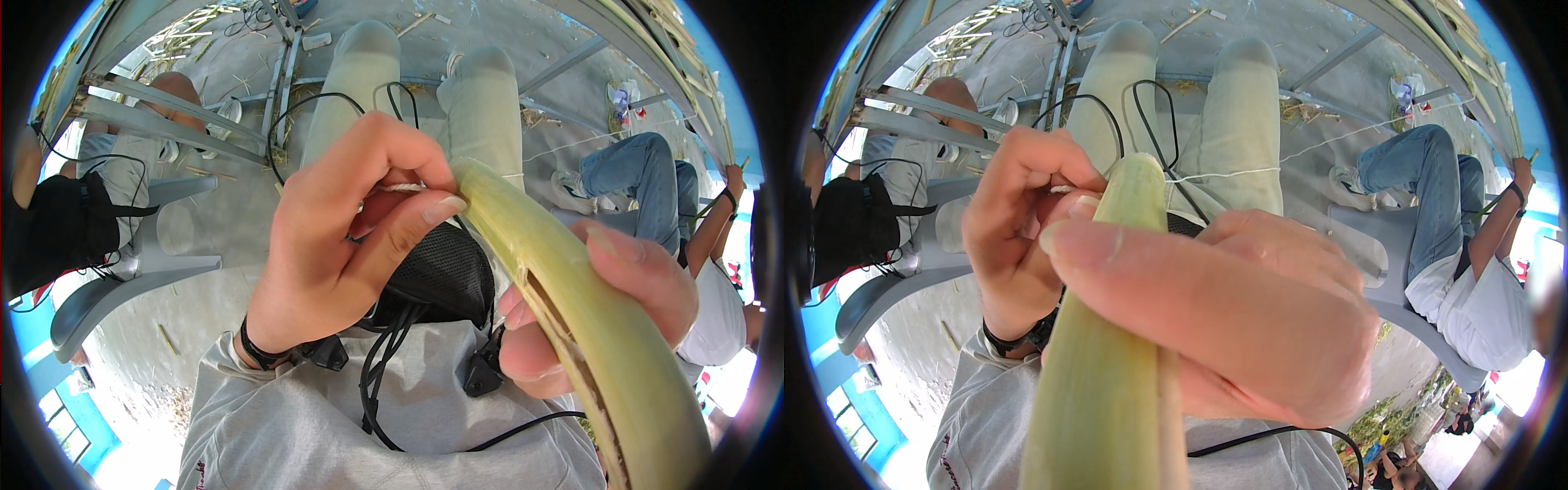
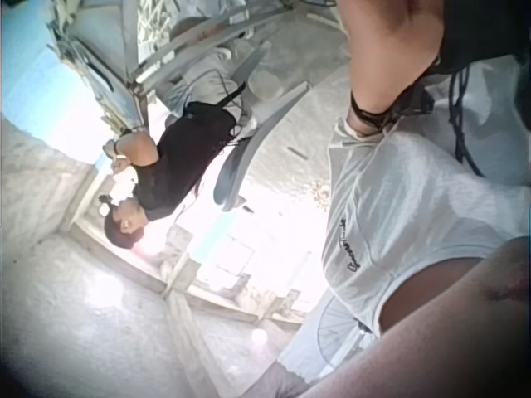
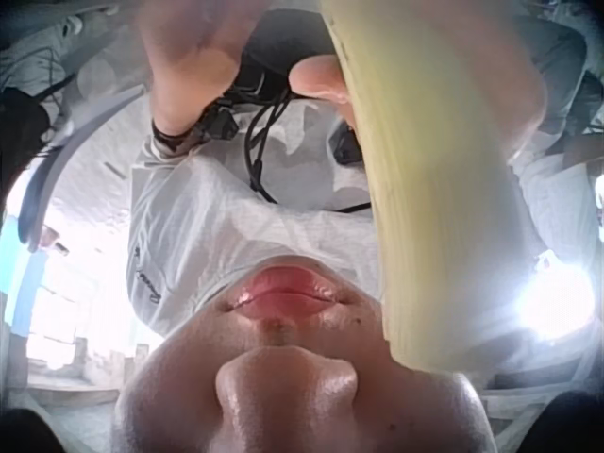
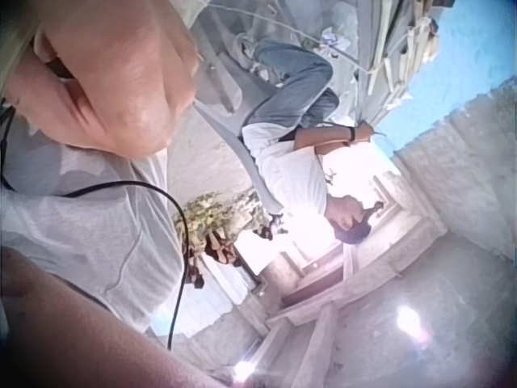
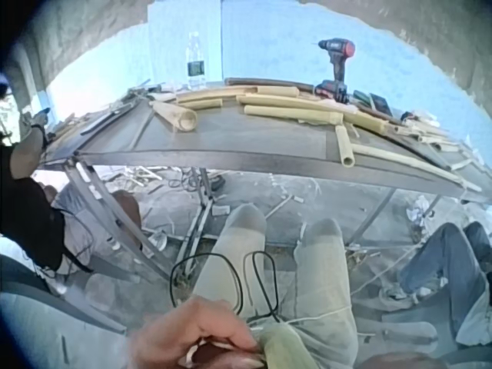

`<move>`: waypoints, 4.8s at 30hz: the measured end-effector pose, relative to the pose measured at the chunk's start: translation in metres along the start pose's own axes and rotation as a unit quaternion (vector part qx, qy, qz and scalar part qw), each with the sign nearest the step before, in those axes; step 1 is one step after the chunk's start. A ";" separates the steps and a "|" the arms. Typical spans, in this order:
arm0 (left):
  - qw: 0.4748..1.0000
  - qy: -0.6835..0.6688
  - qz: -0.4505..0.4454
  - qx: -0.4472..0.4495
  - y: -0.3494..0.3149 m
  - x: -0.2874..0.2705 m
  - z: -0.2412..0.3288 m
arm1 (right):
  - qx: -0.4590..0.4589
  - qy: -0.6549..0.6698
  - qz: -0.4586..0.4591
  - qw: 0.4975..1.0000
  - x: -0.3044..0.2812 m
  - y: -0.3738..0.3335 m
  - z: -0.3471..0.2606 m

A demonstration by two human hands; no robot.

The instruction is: Assembling bamboo strips into a structure by tying them with string.

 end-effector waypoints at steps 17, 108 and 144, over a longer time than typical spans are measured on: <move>0.999 -0.033 -0.028 -0.015 -0.001 0.002 0.000 | 0.036 -0.002 0.118 0.992 0.002 0.001 -0.006; 0.999 -0.051 -0.010 0.002 -0.007 -0.001 -0.001 | -0.051 -0.111 0.127 0.984 0.014 0.000 -0.016; 1.000 -0.021 -0.004 -0.017 -0.007 -0.004 0.001 | 0.019 -0.030 0.167 0.985 0.009 0.004 -0.002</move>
Point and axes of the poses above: each hand's wrist, its own y-axis towards the middle knuckle, its own x-axis out of the palm, z = x × y, the point moved 10 cm from there along y, towards the middle knuckle, and after that the axes turned 1 degree about -y, right-handed, at the moved point
